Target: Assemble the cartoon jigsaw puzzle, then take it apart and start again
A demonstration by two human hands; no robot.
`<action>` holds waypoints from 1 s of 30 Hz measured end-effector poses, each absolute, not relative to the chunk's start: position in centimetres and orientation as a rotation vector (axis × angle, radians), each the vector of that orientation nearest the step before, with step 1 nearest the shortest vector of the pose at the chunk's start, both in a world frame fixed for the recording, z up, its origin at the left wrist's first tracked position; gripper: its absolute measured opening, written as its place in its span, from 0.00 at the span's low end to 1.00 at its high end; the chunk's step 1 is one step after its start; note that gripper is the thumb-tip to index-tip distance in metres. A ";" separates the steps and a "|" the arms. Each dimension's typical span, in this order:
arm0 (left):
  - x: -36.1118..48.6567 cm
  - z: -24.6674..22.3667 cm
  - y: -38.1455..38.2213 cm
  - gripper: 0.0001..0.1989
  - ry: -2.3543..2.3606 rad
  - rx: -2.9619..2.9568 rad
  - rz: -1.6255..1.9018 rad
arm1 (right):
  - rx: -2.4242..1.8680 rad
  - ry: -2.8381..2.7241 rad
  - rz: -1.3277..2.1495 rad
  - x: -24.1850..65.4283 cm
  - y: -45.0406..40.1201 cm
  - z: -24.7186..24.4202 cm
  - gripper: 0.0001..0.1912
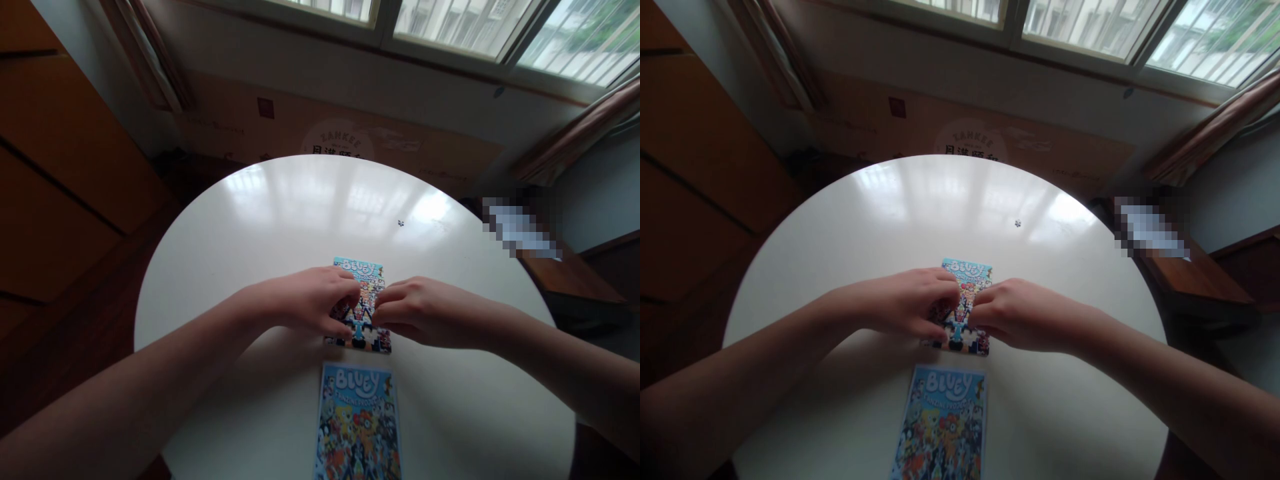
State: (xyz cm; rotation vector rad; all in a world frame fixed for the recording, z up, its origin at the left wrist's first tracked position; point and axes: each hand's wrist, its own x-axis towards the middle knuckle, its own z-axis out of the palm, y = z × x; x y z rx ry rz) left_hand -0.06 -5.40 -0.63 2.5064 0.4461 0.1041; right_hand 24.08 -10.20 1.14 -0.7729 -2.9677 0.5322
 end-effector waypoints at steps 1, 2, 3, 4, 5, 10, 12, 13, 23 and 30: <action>0.0 -0.7 -5.5 0.13 0.453 2.515 0.108 | -0.760 -2.974 0.535 23.8 -10.2 1.1 0.10; 0.1 -0.7 -5.6 0.14 0.460 2.526 0.121 | -0.751 -2.975 0.536 23.6 -10.2 1.0 0.09; 0.1 -0.8 -5.7 0.14 0.466 2.537 0.138 | -0.743 -2.973 0.539 23.3 -10.2 1.0 0.10; 0.1 -0.8 -5.8 0.15 0.471 2.544 0.154 | -0.734 -2.966 0.542 23.1 -10.1 1.0 0.10; 0.0 -0.9 -5.8 0.16 0.471 2.544 0.166 | -0.725 -2.960 0.549 23.0 -10.0 1.0 0.10; -0.6 -0.8 -5.5 0.13 0.399 2.499 0.161 | -0.731 -2.936 0.586 23.5 -9.7 0.9 0.11; -0.8 -0.6 -5.4 0.12 0.371 2.507 0.145 | -0.734 -2.946 0.571 23.7 -9.8 0.9 0.11; -0.9 -0.6 -5.3 0.12 0.363 2.513 0.137 | -0.732 -2.957 0.560 23.7 -9.9 0.9 0.11; -0.5 -0.5 -5.2 0.06 0.292 2.480 0.186 | -0.580 -3.074 0.492 21.8 -10.0 1.2 0.14; -0.5 -0.8 -5.2 0.04 0.268 2.519 0.172 | -0.563 -3.142 0.485 21.1 -9.7 1.6 0.14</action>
